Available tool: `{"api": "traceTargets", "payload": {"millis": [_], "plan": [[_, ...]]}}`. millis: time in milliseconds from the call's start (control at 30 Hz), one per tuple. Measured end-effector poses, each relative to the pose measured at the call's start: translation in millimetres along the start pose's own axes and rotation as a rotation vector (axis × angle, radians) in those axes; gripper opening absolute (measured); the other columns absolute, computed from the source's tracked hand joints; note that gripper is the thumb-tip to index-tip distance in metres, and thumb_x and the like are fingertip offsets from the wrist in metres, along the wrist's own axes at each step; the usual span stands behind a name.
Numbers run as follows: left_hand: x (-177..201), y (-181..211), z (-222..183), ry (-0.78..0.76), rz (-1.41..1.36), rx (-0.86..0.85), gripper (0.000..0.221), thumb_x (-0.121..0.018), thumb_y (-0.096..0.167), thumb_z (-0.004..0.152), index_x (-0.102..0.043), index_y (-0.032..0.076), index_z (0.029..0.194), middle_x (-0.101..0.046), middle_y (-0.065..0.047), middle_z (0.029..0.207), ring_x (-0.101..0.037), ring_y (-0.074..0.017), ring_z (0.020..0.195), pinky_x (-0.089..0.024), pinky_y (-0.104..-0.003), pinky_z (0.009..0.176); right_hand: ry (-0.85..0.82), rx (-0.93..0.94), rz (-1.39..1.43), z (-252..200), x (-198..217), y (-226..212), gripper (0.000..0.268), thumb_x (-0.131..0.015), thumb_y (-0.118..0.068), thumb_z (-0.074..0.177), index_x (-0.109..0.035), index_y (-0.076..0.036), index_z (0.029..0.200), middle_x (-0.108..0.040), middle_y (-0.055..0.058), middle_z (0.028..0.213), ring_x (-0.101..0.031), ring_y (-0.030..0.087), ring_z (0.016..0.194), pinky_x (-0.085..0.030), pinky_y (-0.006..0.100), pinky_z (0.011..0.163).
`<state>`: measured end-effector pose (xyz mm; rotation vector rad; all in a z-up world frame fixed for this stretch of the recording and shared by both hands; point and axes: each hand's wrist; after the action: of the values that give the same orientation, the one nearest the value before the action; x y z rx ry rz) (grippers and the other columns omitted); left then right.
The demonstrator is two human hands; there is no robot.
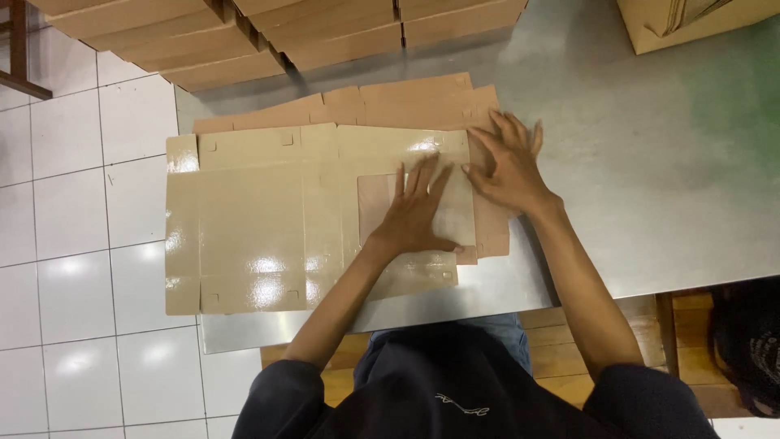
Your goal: The person folds flat cardboard pieces into box shapes on a metal table. They fold the side flaps, tuck in the tabs, and press the seams to form the box structure. The person repeats this process for several cardboard pieces.
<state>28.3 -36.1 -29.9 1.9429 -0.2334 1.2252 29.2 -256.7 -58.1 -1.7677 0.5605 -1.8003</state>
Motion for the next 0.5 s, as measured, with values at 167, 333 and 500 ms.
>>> {"api": "traceTargets", "payload": {"millis": [167, 333, 500], "plan": [[8, -4, 10, -0.113, 0.037, 0.052, 0.145, -0.089, 0.064, 0.057, -0.010, 0.004, 0.163, -0.001, -0.021, 0.171, 0.004, -0.0376, 0.157, 0.010, -0.065, 0.123, 0.055, 0.063, 0.033, 21, -20, 21, 0.048, -0.073, -0.027, 0.090, -0.063, -0.014, 0.135, -0.036, 0.019, 0.158, -0.020, 0.040, 0.153, 0.012, 0.068, 0.115], [9, 0, 16, -0.132, 0.042, 0.103, 0.154, -0.091, 0.066, 0.051, -0.005, 0.005, 0.163, -0.006, -0.019, 0.171, -0.001, -0.0352, 0.158, 0.010, -0.064, 0.123, 0.117, 0.055, 0.114, 18, -19, 24, 0.037, -0.073, -0.026, 0.093, -0.065, -0.021, 0.128, -0.041, 0.010, 0.155, -0.024, 0.034, 0.153, 0.008, 0.065, 0.118], [2, 3, 33, -0.198, 0.136, 0.162, 0.174, -0.095, 0.071, 0.041, 0.011, 0.006, 0.162, -0.007, -0.021, 0.169, -0.003, -0.0387, 0.156, 0.005, -0.072, 0.118, 0.101, 0.079, 0.254, 20, -18, 37, 0.016, -0.066, -0.035, 0.100, -0.072, -0.020, 0.099, -0.050, 0.005, 0.151, -0.024, 0.033, 0.154, 0.010, 0.062, 0.118]]}}
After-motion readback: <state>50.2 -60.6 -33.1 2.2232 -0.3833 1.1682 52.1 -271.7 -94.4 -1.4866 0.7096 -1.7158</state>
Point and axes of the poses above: each hand's wrist, its own z-axis towards the middle knuckle, its own x-axis out of the back of the hand, y = z × x
